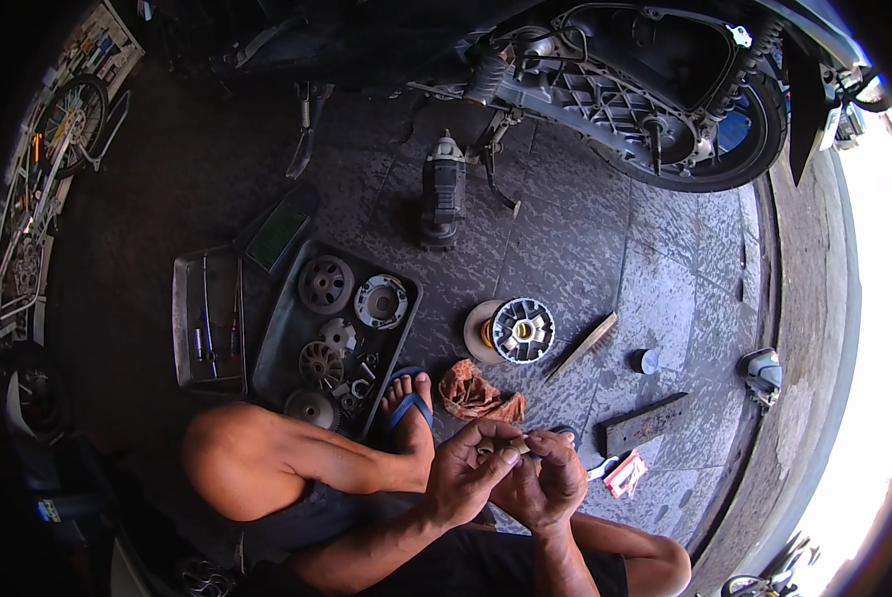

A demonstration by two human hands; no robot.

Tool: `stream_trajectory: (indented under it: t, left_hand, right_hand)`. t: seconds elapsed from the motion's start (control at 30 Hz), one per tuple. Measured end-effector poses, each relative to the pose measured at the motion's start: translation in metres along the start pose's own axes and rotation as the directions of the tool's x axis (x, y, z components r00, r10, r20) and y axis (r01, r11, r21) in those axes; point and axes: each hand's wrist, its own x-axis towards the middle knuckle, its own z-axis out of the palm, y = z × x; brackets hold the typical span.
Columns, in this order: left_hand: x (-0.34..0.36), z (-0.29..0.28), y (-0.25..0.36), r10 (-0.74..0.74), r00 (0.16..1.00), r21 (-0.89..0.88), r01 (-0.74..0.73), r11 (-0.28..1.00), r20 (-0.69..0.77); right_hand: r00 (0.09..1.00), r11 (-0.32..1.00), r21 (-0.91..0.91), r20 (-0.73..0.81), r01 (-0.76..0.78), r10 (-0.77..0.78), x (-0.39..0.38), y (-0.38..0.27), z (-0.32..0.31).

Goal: The person cleans and reassembles mechanical components of a motorcycle's transmission, handling a pulley, weights, and a spring while applying lubricant by hand.

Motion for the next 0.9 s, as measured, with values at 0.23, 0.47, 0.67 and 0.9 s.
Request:
stream_trajectory:
  t: [0.23,0.47,0.67,0.9]
  left_hand:
    - [0.001,0.0,-0.001,-0.109,0.993,-0.042,0.107,0.993,-0.052]
    - [0.006,-0.007,-0.026,-0.188,0.962,0.066,0.205,0.977,-0.198]
    - [0.013,-0.016,-0.055,-0.27,0.893,0.201,0.357,0.912,-0.359]
    - [0.011,-0.013,-0.069,-0.319,0.873,0.252,0.425,0.87,-0.37]
  right_hand:
    - [1.0,0.992,-0.122,0.007,-0.01,0.011,0.001,-0.004,-0.001]
    - [0.983,0.947,-0.286,0.067,-0.144,0.17,-0.011,0.002,-0.001]
    - [0.963,0.84,-0.494,0.022,-0.224,0.27,-0.011,0.034,0.004]
    - [0.749,0.535,-0.524,-0.436,-0.662,0.499,-0.029,0.248,-0.041]
